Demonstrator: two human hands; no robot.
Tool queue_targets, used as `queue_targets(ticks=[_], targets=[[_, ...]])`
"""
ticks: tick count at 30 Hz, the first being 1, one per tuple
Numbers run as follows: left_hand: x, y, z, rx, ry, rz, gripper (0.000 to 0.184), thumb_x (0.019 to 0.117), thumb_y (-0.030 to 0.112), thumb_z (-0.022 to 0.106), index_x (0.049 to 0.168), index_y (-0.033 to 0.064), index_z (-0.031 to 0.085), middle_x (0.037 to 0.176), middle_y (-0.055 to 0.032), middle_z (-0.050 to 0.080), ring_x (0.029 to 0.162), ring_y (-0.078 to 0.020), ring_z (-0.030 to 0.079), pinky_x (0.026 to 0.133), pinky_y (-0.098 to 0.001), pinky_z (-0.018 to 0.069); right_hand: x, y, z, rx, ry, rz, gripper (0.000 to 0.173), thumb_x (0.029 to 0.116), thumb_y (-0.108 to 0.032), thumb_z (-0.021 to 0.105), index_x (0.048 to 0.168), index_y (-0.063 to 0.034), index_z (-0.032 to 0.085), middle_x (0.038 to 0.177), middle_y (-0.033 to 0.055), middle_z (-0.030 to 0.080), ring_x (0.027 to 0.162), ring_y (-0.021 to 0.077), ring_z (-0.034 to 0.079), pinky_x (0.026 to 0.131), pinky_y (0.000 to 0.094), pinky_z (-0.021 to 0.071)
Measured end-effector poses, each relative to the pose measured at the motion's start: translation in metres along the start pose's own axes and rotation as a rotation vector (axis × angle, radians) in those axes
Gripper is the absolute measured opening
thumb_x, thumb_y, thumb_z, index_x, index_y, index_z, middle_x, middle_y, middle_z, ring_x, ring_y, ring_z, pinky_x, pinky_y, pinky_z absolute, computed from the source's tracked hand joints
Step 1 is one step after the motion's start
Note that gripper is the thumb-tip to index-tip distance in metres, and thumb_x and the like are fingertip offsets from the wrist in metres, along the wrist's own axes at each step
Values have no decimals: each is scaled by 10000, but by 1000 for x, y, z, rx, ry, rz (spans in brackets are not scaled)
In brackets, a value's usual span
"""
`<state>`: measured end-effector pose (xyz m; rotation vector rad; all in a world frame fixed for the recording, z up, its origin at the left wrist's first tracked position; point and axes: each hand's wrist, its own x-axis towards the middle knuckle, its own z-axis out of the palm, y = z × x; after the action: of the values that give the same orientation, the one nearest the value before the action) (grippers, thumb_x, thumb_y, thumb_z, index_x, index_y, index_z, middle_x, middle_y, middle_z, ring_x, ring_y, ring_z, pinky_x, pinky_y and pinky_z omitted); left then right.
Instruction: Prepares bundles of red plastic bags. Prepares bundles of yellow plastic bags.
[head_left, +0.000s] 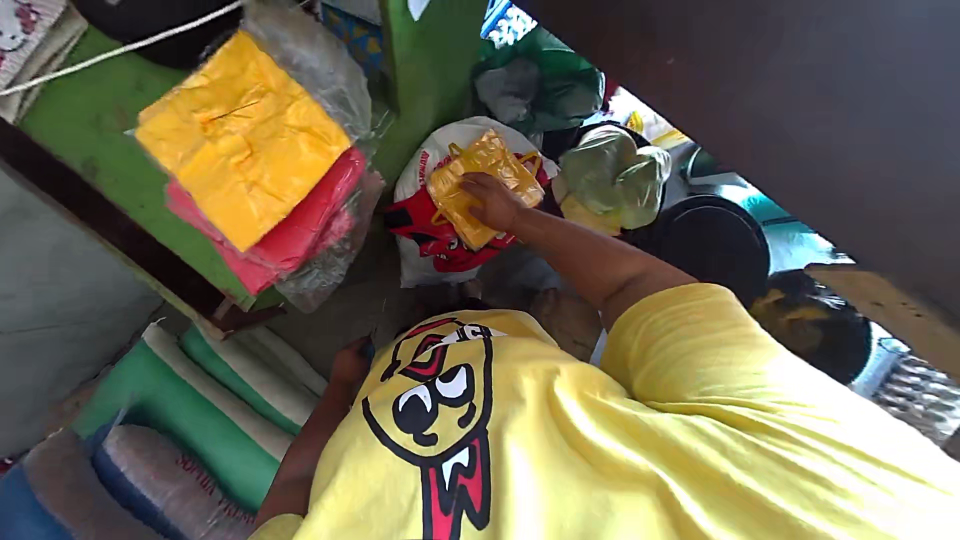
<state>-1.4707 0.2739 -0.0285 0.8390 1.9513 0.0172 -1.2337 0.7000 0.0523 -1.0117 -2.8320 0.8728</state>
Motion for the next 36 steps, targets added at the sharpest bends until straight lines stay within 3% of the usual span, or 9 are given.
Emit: queue_targets(ticks=[3,7,10,12,16,23,26,31,36], targets=[[2,44,-15,50,-53,-1,439,1005,174,596,1442,133,593,1339,-172,664,1250,-349,630,1084,-570,462,-10,43,16,33,-86,463,1181,820,-405,859,1666,-98,93,1738,141,-60,1580,446,-56,1142,806,127],[11,97,-23,88,-48,48,481,995,164,610,1472,128,564,1374,-169,643,1272,-325,619,1106,-520,460,-8,58,18,52,108,600,1458,566,-540,965,1666,-132,99,1725,199,-28,1583,432,0,1193,703,178],[13,138,-22,62,-28,84,477,977,139,617,1452,119,585,1350,-175,655,1251,-322,630,1091,-508,472,-1,70,-1,178,242,708,1264,631,-430,967,1624,-86,265,1634,267,274,1465,481,340,1125,660,366],[16,160,-19,63,-19,102,479,978,153,617,1456,138,586,1346,-164,661,1239,-315,638,1078,-507,482,4,82,-12,254,242,743,896,752,-363,894,1494,-67,491,1516,276,433,1336,463,501,1050,630,470],[21,193,-10,-6,44,165,458,969,147,638,1423,103,612,1282,-182,689,1173,-312,672,1040,-491,510,8,94,-35,275,73,608,358,990,-282,660,1237,-25,699,1420,221,576,1336,404,533,1101,620,421],[11,250,-1,-213,288,340,497,909,100,747,1387,36,626,1264,-206,689,1115,-317,695,981,-501,557,-22,84,-40,915,34,313,304,1106,-186,440,1307,12,553,1252,180,614,1120,229,644,977,426,543],[9,282,-9,-60,426,230,558,926,121,703,1464,77,560,1381,-231,613,1234,-405,624,1013,-590,514,-30,77,-14,1368,-9,520,451,1112,-205,418,1543,-100,336,1335,166,602,1111,239,678,918,437,596],[26,309,-24,246,392,68,517,987,181,622,1490,104,532,1431,-292,529,1270,-471,569,998,-615,506,-31,76,19,1547,-42,758,511,1079,-145,473,1566,-148,319,1393,168,574,1171,280,648,940,477,576],[33,315,-22,312,448,95,519,966,118,619,1478,88,541,1418,-315,527,1303,-479,538,1024,-593,492,-36,63,17,1764,-128,748,507,1123,-411,350,1551,-140,343,1366,135,615,1206,251,645,993,453,560]])
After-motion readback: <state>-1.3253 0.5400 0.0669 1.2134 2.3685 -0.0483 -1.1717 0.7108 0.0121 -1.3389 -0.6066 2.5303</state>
